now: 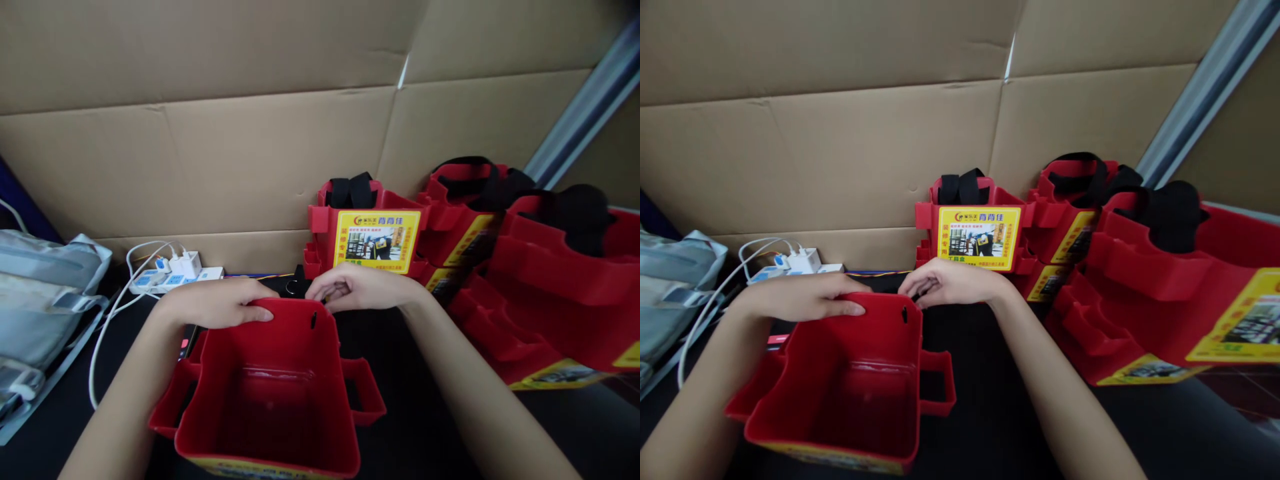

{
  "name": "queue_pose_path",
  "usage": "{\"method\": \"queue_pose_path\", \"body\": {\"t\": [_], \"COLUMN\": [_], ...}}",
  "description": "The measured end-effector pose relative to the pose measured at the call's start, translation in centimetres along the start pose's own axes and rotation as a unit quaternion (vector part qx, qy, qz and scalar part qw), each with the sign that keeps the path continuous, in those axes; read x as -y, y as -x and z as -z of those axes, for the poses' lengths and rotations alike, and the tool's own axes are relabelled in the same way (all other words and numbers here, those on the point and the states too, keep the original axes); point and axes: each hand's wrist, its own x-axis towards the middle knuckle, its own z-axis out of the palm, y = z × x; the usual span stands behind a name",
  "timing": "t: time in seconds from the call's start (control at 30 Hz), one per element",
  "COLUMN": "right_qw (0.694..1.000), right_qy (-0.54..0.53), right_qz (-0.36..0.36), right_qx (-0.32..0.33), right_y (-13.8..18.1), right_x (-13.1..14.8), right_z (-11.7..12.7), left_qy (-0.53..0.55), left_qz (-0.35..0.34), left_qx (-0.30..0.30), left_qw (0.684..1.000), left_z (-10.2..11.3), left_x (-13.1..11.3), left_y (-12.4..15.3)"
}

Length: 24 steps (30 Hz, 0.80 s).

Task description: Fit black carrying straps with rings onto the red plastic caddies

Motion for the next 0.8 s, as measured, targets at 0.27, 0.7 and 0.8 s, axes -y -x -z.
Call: {"method": "queue_pose_path", "body": {"t": [0.27,0.7,0.8], "right_qw": [0.997,0.997,0.999], "right_qy": [-0.075,-0.048,-0.018], "right_qz": [0.008,-0.001,-0.001], "right_qx": [-0.031,-0.053,-0.038], "right_y": [-0.4,0.2,0.4], "right_x": [-0.1,0.1,0.5], "right_z": [0.1,0.5,0.5], "left_qy": [-0.005,-0.190,-0.180], "left_qz": [0.000,0.078,0.130], "left_qx": [-0.020,-0.326,-0.255], "left_qw": [1.000,0.923,0.941], "left_z": [0.1,-3.8,-5.8], "left_x": [-0.1,-5.0,-6.6], "left_y": [-0.3,0.1,-0.9]}}
